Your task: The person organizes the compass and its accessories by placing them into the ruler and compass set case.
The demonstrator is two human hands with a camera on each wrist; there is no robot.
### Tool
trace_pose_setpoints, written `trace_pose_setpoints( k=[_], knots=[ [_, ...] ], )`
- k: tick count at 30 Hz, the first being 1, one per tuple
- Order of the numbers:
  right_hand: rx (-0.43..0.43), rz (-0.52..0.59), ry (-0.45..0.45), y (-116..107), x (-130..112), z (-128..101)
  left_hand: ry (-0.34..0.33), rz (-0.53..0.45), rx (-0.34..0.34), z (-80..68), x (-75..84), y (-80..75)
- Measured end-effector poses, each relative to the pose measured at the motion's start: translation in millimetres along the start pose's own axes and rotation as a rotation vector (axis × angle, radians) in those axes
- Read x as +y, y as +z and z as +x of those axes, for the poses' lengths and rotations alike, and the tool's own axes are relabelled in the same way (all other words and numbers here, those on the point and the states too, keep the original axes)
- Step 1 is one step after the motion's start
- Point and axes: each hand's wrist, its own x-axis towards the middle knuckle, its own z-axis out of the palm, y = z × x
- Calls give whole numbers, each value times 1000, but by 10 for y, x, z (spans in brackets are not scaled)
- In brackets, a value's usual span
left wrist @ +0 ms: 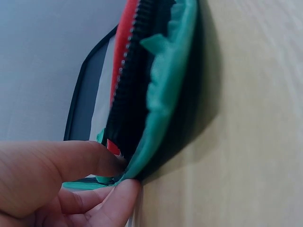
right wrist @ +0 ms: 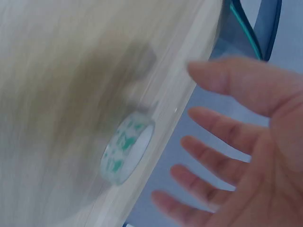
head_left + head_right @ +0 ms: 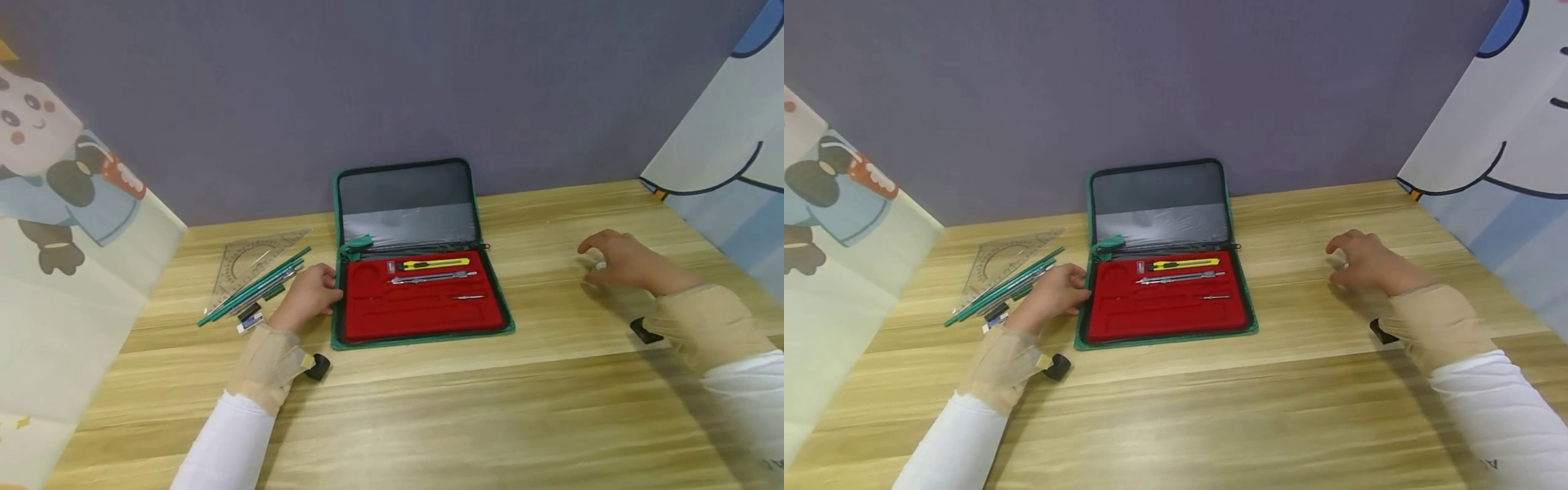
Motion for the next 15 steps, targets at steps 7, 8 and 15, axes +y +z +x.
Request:
trace_pose_setpoints(
  k=[7, 8, 15],
  knots=[
    [-85, 34, 49, -5, 150, -38, -6, -1, -1, 9, 0, 8],
    [-86, 37, 53, -4, 165, -40, -6, 1, 0, 9, 1, 8],
    [-51, 53, 41, 9, 256, -41, -12, 3, 5, 0, 20, -6]
  ],
)
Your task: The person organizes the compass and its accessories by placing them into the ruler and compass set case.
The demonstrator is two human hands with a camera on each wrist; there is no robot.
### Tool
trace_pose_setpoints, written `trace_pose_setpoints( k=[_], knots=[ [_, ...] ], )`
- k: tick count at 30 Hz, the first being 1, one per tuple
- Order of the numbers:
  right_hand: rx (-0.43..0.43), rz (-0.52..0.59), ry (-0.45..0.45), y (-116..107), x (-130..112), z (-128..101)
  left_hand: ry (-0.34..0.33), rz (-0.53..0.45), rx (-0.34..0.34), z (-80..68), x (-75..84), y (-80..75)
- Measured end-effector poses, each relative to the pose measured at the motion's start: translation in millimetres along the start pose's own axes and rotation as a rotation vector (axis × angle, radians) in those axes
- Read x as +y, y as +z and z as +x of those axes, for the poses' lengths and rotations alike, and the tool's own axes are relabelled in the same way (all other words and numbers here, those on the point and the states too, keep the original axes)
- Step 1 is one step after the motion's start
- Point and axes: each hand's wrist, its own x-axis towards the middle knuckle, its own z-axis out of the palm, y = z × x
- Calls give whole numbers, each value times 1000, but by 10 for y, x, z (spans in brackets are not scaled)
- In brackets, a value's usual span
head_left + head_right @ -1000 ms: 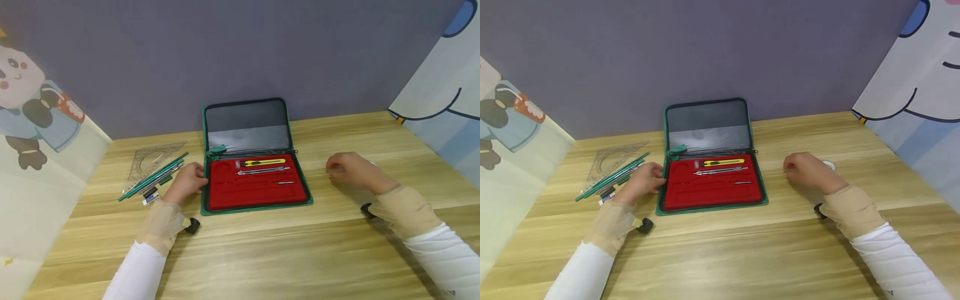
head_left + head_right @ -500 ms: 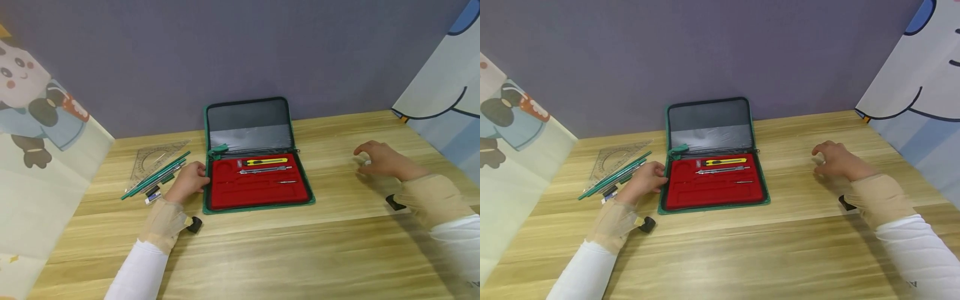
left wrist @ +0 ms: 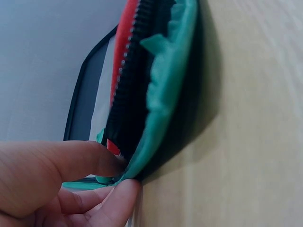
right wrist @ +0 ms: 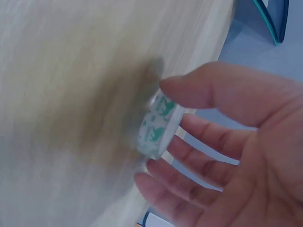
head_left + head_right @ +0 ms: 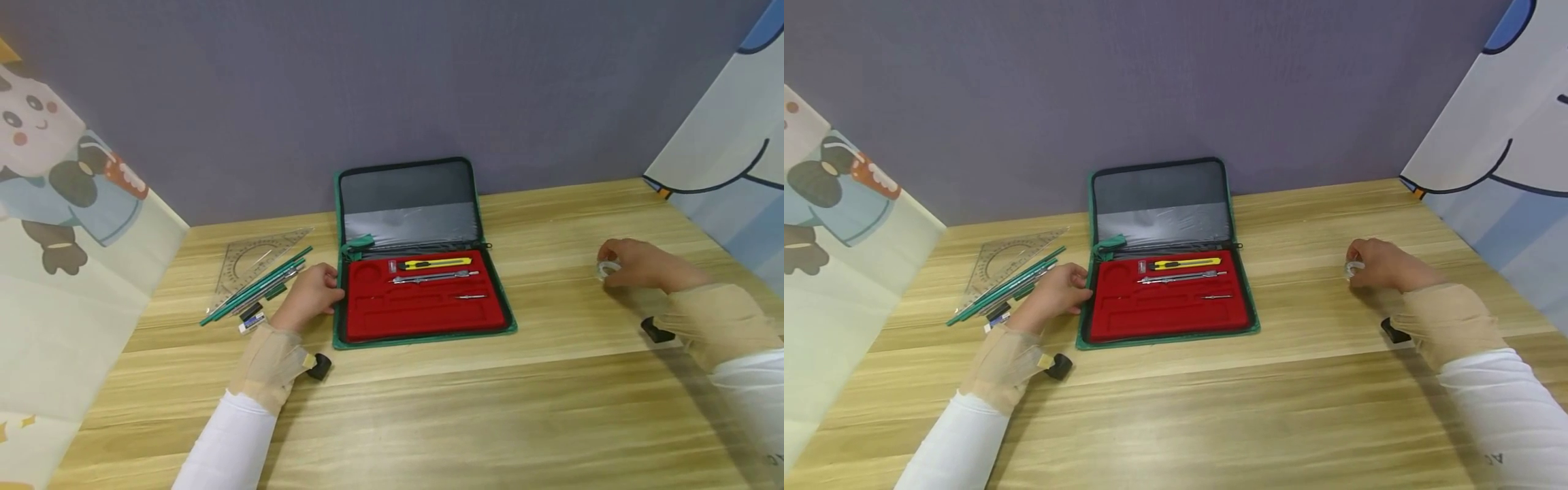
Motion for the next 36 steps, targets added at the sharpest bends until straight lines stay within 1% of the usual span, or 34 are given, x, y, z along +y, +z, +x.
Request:
trace_pose_setpoints(
  k=[5, 13, 15, 19, 22, 25, 31, 36],
  knots=[
    [9, 23, 8, 10, 5, 9, 3, 3, -1, -1, -12, -2],
    [24, -1, -26, 14, -130, 85, 6, 8, 12, -4, -33, -1],
    [23, 8, -32, 20, -172, 108, 2, 4, 11, -5, -41, 4],
    [28, 5, -74, 28, -245, 158, -5, 1, 12, -7, -42, 5],
    [49, -4, -116, 55, -292, 208, -7, 5, 13, -6, -34, 4],
    [43, -1, -131, 70, -377, 243, -10, 9, 13, -4, -26, 1],
    [-1, -15, -118, 52, -601, 282, -7, -2, 6, 1, -19, 14],
    [4, 2, -157, 18, -785, 305, 2, -4, 10, 0, -14, 24]
  ],
)
